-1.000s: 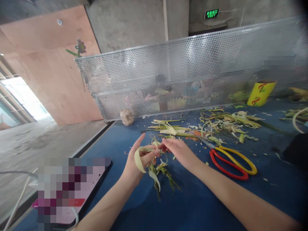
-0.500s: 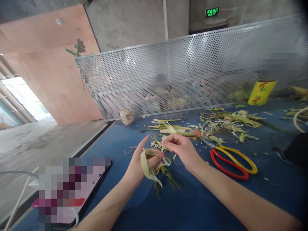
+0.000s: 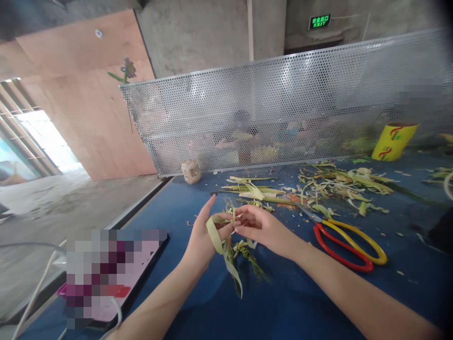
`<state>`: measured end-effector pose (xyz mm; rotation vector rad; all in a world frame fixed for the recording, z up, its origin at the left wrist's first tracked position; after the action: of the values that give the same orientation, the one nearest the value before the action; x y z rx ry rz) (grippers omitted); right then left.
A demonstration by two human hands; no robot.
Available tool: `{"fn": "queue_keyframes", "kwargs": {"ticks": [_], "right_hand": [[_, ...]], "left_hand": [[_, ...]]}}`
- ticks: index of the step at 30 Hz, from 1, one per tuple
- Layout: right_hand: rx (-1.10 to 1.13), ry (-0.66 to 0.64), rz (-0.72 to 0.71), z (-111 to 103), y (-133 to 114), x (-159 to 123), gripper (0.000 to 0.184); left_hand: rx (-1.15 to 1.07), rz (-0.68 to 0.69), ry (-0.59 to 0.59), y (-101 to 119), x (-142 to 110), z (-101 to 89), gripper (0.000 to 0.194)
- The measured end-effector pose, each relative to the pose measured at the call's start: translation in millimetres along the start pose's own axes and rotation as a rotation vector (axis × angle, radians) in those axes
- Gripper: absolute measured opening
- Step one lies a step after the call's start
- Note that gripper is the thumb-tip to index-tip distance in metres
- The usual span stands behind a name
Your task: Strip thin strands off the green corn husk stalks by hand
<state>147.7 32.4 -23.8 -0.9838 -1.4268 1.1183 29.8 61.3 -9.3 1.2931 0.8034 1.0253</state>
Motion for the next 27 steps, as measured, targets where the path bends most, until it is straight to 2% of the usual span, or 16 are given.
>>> {"fn": "queue_keyframes", "kwargs": {"ticks": [2, 6, 11, 17, 22, 27], "right_hand": [[-0.023, -0.028, -0.008, -1, -2, -1, 0.032], [-0.047, -0.057, -0.032, -8, -9, 1, 0.022], [-0.027, -0.077, -0.055, -15, -14, 2, 0.019], [-0.001, -0.116, 0.024, -15, -8, 0, 0.013], [0.169, -0.052, 0.100, -11, 1, 2, 0.024], [0.339, 0.011, 0.159, -3, 13, 4, 0.032]], "left_hand": [[0.001, -0.003, 0.020, -1, 1, -2.3, 0.092], [0.008, -0.018, 0.054, -3, 4, -4.6, 0.095], [0.019, -0.024, 0.022, -3, 4, -1.3, 0.100], [0.024, -0.028, 0.021, 2, 0, 0.7, 0.103], [-0.047, -0.071, 0.034, 2, 0, 0.5, 0.097], [-0.071, -0.075, -0.021, -1, 2, 2.7, 0.103]]}}
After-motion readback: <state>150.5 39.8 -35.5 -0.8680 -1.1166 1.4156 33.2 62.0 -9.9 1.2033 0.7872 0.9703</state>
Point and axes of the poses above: each hand's wrist, its own x-axis towards the middle knuckle, its own z-axis out of the palm, y = z × x, the point moved 6 cm from there along x, towards the middle knuckle, and after that the axes turned 2 degrees about -z, right-handed, at the moved point
